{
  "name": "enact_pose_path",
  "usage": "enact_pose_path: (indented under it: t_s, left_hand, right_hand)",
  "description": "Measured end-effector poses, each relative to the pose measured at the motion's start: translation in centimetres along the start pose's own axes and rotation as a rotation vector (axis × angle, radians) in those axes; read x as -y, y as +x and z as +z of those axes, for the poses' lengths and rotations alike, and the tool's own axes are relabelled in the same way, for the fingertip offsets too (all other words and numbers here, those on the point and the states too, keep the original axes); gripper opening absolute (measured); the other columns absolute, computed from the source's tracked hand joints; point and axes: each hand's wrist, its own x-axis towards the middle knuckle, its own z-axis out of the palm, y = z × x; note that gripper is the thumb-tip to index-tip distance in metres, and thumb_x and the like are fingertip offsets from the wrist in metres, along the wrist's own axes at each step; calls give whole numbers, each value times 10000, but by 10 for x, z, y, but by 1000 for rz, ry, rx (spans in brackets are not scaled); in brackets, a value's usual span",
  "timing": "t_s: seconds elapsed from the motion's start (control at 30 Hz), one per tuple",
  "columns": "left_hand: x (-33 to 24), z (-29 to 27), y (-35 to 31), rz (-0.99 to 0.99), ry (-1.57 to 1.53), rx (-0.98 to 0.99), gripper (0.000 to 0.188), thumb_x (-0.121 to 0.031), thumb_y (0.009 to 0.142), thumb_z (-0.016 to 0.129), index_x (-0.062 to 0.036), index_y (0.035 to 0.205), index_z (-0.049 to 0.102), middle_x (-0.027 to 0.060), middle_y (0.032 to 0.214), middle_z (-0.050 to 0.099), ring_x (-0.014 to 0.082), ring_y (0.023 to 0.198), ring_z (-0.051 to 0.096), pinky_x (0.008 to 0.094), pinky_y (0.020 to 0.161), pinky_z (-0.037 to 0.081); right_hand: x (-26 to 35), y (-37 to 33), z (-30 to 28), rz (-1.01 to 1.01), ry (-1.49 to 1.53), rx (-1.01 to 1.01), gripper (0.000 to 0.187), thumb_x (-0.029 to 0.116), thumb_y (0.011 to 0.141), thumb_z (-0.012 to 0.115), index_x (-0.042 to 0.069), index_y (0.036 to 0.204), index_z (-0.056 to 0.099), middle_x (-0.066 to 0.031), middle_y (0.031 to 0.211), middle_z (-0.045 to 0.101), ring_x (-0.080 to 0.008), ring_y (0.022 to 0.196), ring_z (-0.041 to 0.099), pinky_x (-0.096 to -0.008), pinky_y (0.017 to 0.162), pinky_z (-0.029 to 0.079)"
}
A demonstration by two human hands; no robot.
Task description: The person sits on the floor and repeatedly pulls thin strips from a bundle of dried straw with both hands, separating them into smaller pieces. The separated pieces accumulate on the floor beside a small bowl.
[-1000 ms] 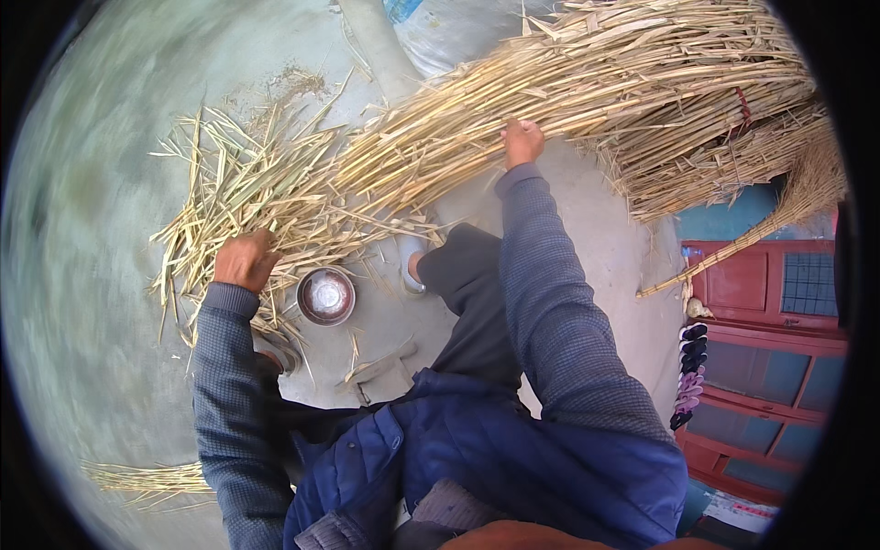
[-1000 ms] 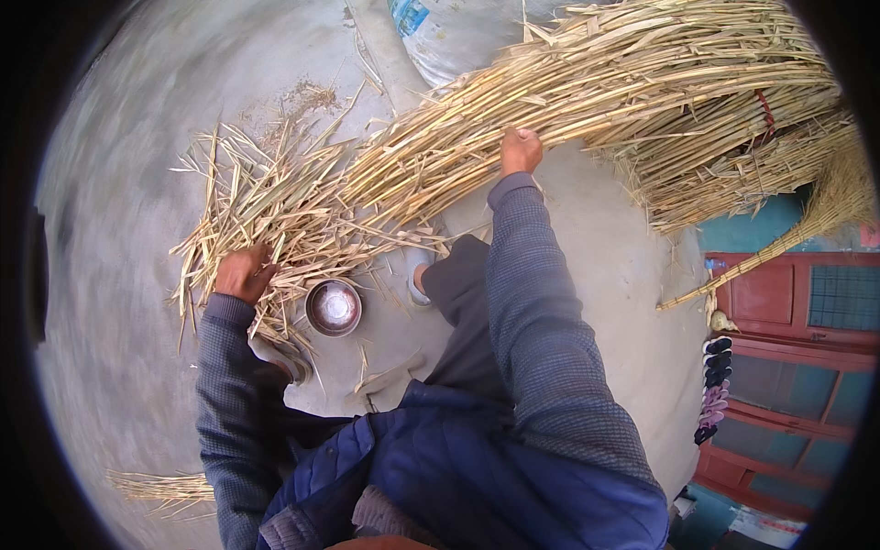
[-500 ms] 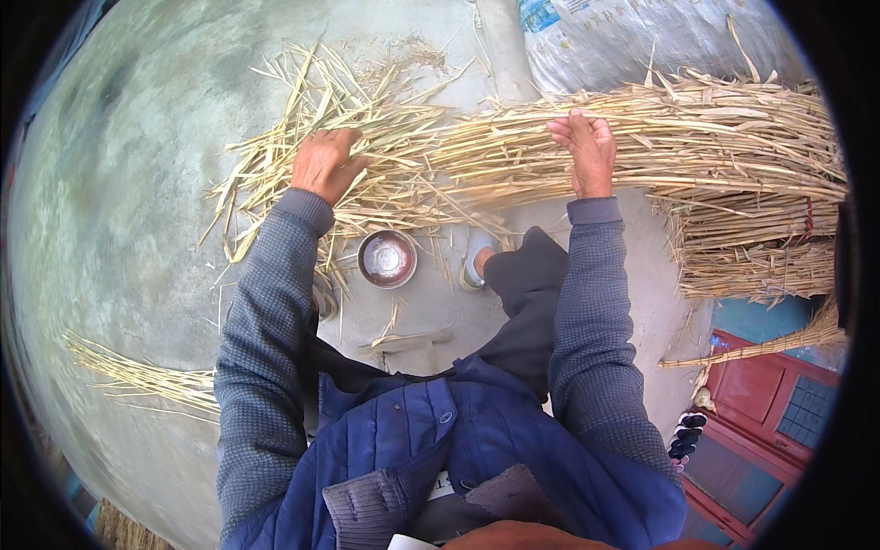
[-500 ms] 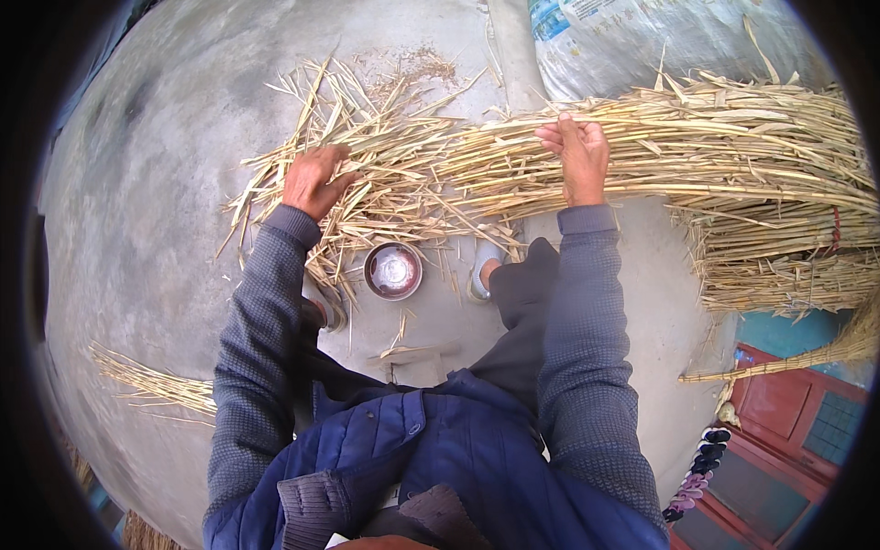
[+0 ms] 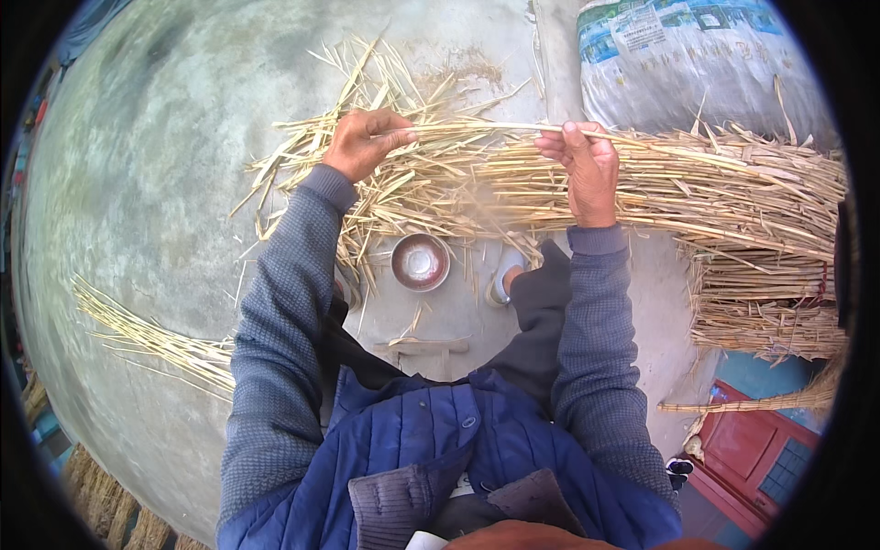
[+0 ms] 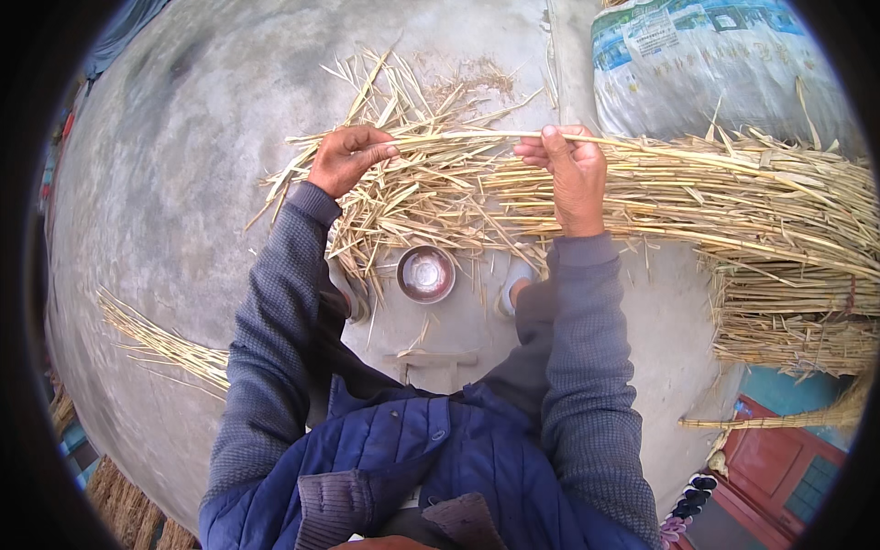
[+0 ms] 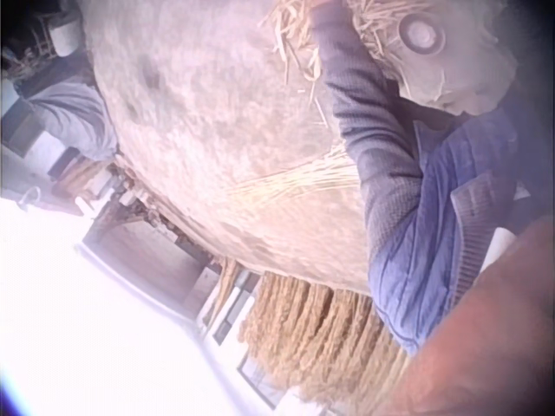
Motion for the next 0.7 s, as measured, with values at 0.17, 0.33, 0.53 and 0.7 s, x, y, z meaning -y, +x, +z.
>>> enact_pose_path:
  t_s: [0.17, 0.33, 0.53, 0.7]
  left_hand:
    - [3, -70, -3, -335, -429, -429, 185, -161, 958, 721, 13, 1016, 698, 106, 931, 765, 142, 880, 716, 295, 831, 560]
    - [-14, -32, -5, 114, 455, -339, 306, -357, 872, 771, -100, 1034, 739, 63, 989, 745, 226, 934, 621, 377, 910, 406]
    - [-44, 25, 5, 288, 260, -136, 249, -262, 795, 845, -73, 928, 750, 82, 851, 714, 267, 792, 645, 375, 767, 489]
    - [-33, 0, 3, 156, 144, -84, 205, -230, 826, 816, -53, 905, 750, 102, 834, 721, 260, 776, 663, 374, 743, 508]
  right_hand:
    - [-3, 1, -2, -24, 32, -9, 256, 215, 1005, 656, -6, 1081, 551, -198, 994, 718, -264, 925, 737, -346, 840, 598]
    - [-8, -4, 25, 10, -3, 75, 249, 209, 999, 665, -9, 1071, 567, -191, 999, 725, -260, 913, 740, -342, 832, 597]
    - [-20, -14, 71, 1, -5, 154, 229, 212, 1017, 643, -9, 1047, 590, -169, 959, 739, -187, 849, 736, -271, 739, 591]
    - [-12, -12, 61, -75, 0, 64, 225, 202, 1009, 656, -12, 1050, 596, -144, 928, 732, -181, 836, 731, -274, 732, 590]
